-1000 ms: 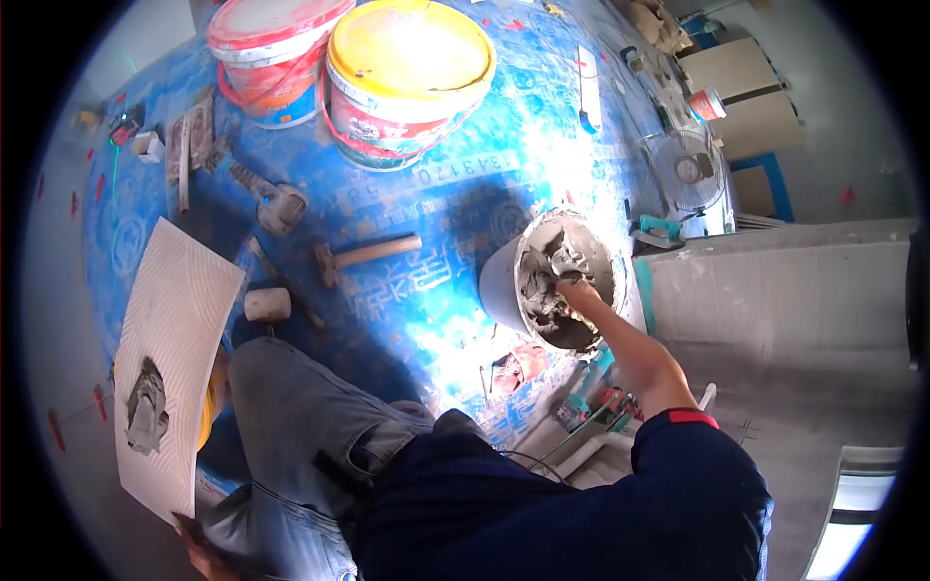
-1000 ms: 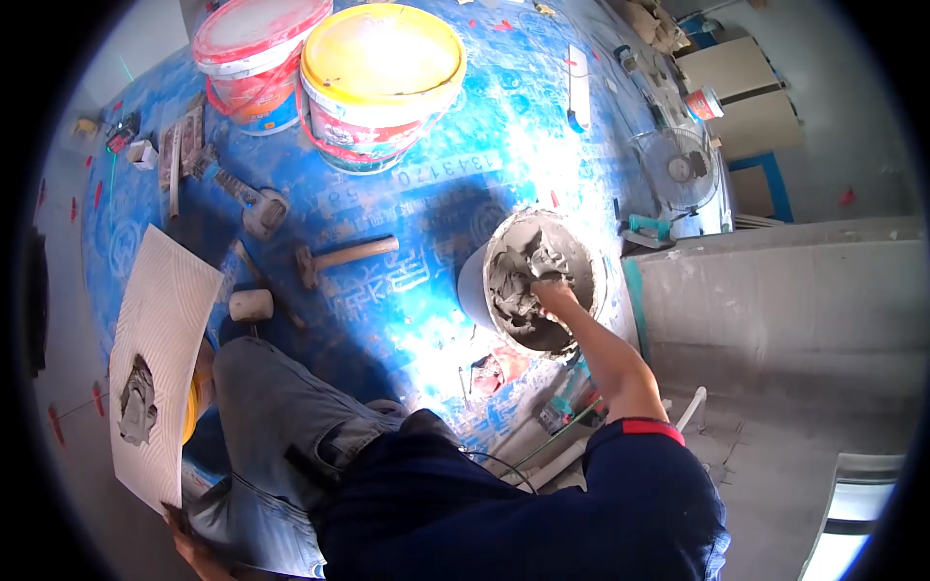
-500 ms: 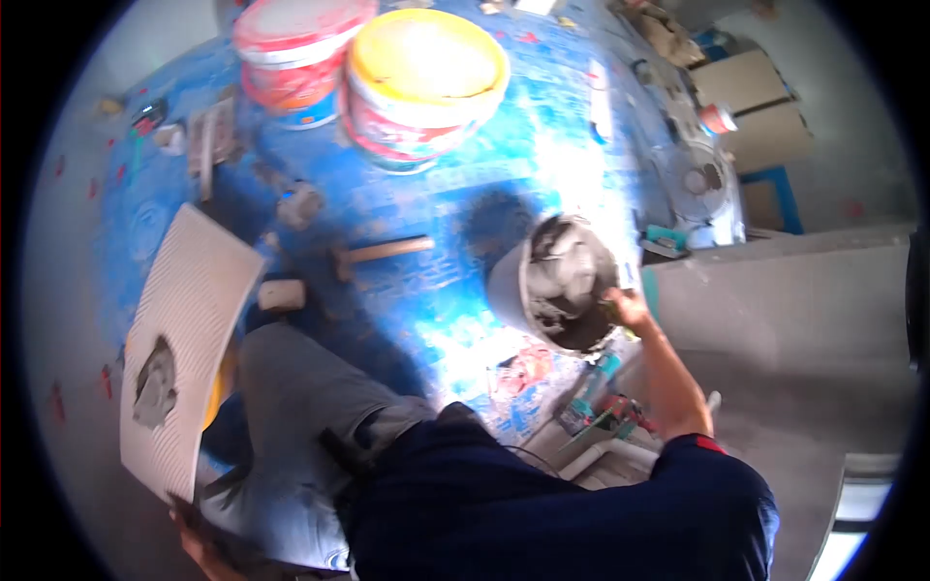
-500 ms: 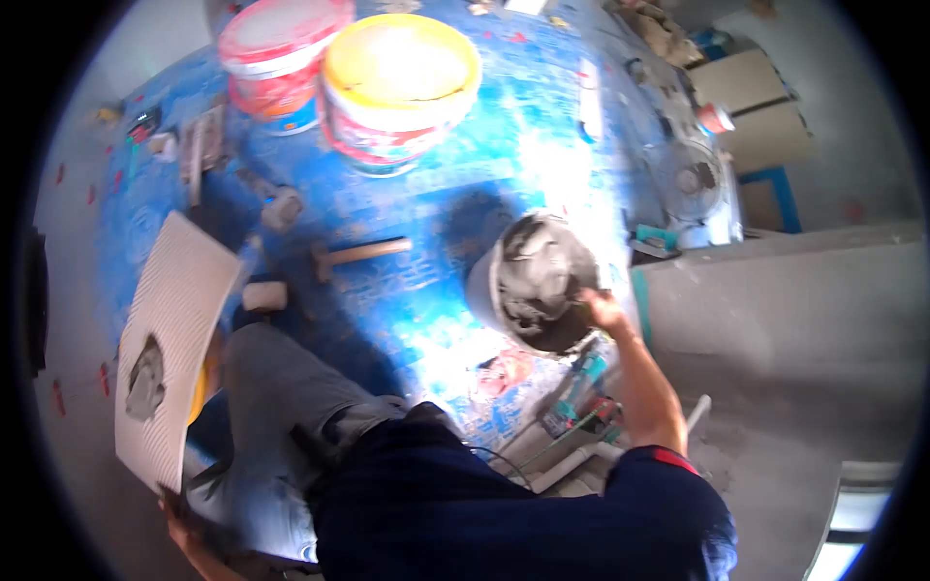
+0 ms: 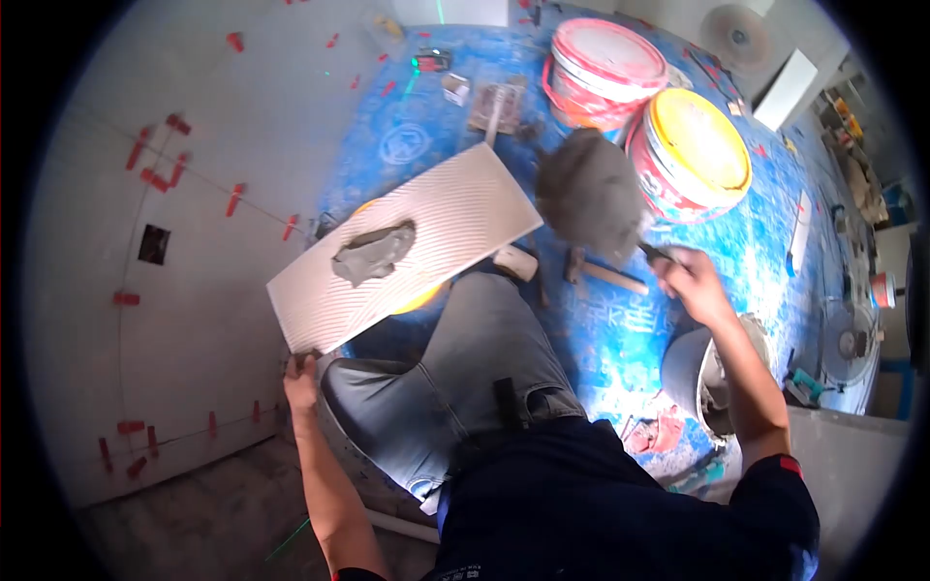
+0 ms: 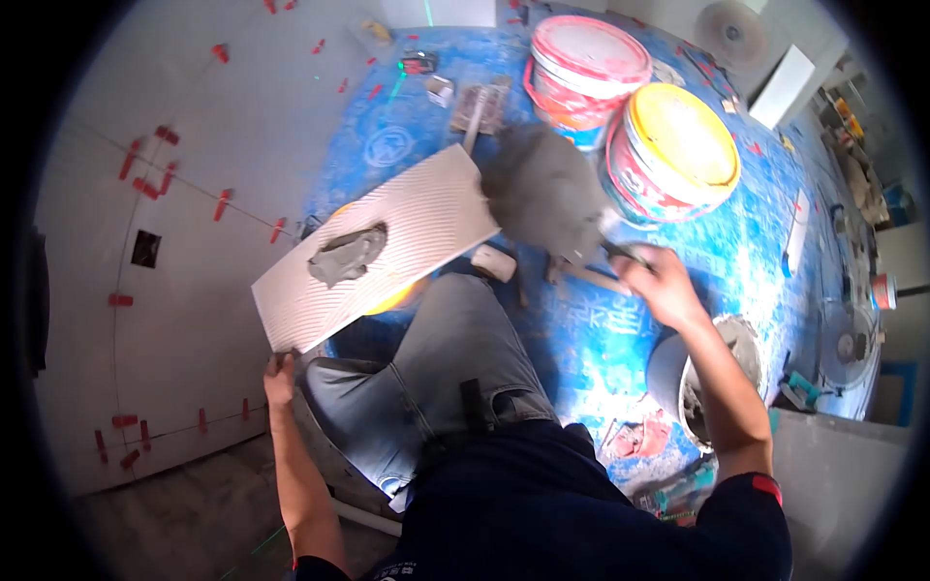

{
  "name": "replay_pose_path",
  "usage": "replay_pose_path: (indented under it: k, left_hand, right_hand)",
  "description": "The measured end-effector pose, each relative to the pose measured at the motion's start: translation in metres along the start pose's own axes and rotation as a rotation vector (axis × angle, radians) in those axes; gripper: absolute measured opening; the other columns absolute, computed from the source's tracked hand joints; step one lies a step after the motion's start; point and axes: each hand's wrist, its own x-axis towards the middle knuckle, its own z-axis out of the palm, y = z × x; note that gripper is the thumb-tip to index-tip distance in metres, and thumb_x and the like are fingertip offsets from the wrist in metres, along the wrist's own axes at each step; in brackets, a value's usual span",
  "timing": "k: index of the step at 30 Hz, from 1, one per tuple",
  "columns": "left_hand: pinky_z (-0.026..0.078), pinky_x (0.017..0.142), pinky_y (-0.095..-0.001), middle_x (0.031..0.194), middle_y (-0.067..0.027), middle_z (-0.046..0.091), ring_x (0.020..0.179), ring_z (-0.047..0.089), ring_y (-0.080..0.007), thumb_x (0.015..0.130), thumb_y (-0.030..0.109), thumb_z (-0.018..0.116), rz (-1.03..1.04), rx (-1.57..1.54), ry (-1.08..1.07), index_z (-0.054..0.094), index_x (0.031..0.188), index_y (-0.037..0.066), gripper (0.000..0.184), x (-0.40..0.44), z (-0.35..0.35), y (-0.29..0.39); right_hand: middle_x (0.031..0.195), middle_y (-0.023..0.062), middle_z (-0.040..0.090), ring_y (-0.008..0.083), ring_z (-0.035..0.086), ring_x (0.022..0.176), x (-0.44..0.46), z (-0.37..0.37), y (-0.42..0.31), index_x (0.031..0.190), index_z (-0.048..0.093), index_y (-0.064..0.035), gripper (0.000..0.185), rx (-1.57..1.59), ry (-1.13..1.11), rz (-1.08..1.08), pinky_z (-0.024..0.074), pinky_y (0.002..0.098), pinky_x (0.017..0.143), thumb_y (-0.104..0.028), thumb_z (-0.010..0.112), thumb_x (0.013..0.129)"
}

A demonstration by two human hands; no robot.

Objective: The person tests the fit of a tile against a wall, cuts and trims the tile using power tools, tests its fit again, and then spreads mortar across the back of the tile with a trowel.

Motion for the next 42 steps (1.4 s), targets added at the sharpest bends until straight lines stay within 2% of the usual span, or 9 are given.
replay_pose_path:
  k: [3, 7, 16, 21, 26, 33, 36, 40, 42]
  left_hand:
    - [0.048, 0.08, -0.0317, 0.094, -0.0128, 0.068, 0.086, 0.063, -0.0199, 0.085, 0.016, 0.062, 0.081, 0.005, 0.01, 0.06, 0.106, -0.006, 0.03, 0.001, 0.008, -0.006]
    - [0.039, 0.101, -0.0405, 0.126, -0.0349, 0.049, 0.121, 0.048, -0.0421, 0.077, 0.033, 0.069, -0.02, 0.245, 0.046, 0.034, 0.132, -0.017, 0.082, 0.004, 0.015, -0.023]
    - [0.027, 0.111, -0.0409, 0.139, -0.0358, 0.033, 0.133, 0.03, -0.0438, 0.08, 0.044, 0.066, -0.017, 0.446, 0.05, 0.021, 0.14, -0.015, 0.096, -0.005, 0.022, -0.024]
    - [0.039, 0.097, -0.0414, 0.116, -0.0238, 0.058, 0.108, 0.054, -0.0316, 0.085, 0.021, 0.067, 0.296, 0.196, -0.099, 0.048, 0.124, -0.006, 0.051, 0.0, 0.011, -0.028]
    - [0.041, 0.094, -0.0388, 0.117, -0.021, 0.057, 0.107, 0.053, -0.0269, 0.091, 0.024, 0.06, 0.101, -0.01, -0.214, 0.051, 0.119, -0.01, 0.045, 0.014, 0.006, -0.04]
    - [0.039, 0.098, -0.0355, 0.122, -0.0199, 0.056, 0.113, 0.052, -0.0261, 0.096, 0.026, 0.054, 0.142, 0.015, -0.285, 0.05, 0.125, -0.008, 0.045, 0.026, -0.011, -0.031]
    - [0.034, 0.104, -0.0357, 0.134, -0.02, 0.048, 0.122, 0.047, -0.0268, 0.1, 0.027, 0.04, -0.239, -0.215, -0.45, 0.044, 0.135, -0.003, 0.046, 0.023, -0.019, -0.018]
    - [0.034, 0.104, -0.0364, 0.133, -0.0204, 0.049, 0.12, 0.048, -0.0272, 0.1, 0.026, 0.041, -0.412, -0.314, -0.461, 0.047, 0.133, -0.003, 0.045, 0.028, -0.028, -0.017]
    - [0.036, 0.102, -0.0365, 0.131, -0.0199, 0.051, 0.119, 0.048, -0.0268, 0.1, 0.024, 0.04, 0.062, 0.292, -0.51, 0.049, 0.132, -0.003, 0.043, 0.027, -0.035, -0.02]
  right_hand:
    - [0.075, 0.0173, 0.063, 0.0315, 0.064, 0.069, 0.072, 0.055, -0.042, 0.093, 0.065, -0.0042, 0.031, -0.44, 0.292, -0.446, 0.0501, 0.0431, 0.066, -0.031, 0.065, 0.077]
    - [0.087, 0.0232, 0.066, 0.0378, 0.065, 0.082, 0.148, 0.132, -0.059, 0.087, 0.069, -0.0027, 0.042, -0.857, -0.146, -0.154, 0.0504, 0.0469, 0.073, -0.043, 0.065, 0.073]
    - [0.072, 0.0182, 0.064, 0.0325, 0.064, 0.069, 0.074, 0.081, -0.072, 0.084, 0.068, -0.0053, 0.032, -0.367, 0.09, -0.127, 0.0502, 0.0417, 0.064, -0.035, 0.066, 0.074]
    - [0.073, 0.0172, 0.063, 0.031, 0.062, 0.071, -0.048, -0.054, 0.007, 0.09, 0.065, -0.0047, 0.03, -0.461, 0.326, 0.162, 0.0477, 0.0418, 0.072, -0.031, 0.059, 0.077]
    - [0.1, 0.0264, 0.064, 0.0372, 0.062, 0.101, -0.197, -0.15, 0.099, 0.101, 0.067, -0.0041, 0.05, -0.932, 0.242, 1.002, 0.0483, 0.0459, 0.086, -0.046, 0.051, 0.081]
    - [0.11, 0.0112, 0.068, 0.026, 0.064, 0.104, -0.244, -0.127, 0.235, 0.103, 0.07, -0.0072, 0.04, -1.112, -0.191, 1.193, 0.05, 0.038, 0.085, -0.035, 0.056, 0.078]
    - [0.113, 0.0083, 0.067, 0.0229, 0.063, 0.106, -0.231, -0.11, 0.274, 0.101, 0.071, -0.0094, 0.036, -1.177, -0.401, 1.204, 0.0494, 0.0376, 0.086, -0.034, 0.057, 0.079]
    - [0.083, 0.0067, 0.069, 0.0199, 0.067, 0.074, -0.221, -0.101, 0.284, 0.086, 0.072, -0.0107, 0.035, -0.979, -0.433, 1.216, 0.0523, 0.0334, 0.064, -0.042, 0.058, 0.082]
    - [0.064, 0.0049, 0.063, 0.0179, 0.06, 0.052, -0.211, -0.105, 0.284, 0.075, 0.069, -0.0097, 0.043, -0.683, -0.359, 1.314, 0.0487, 0.0302, 0.049, -0.051, 0.058, 0.083]
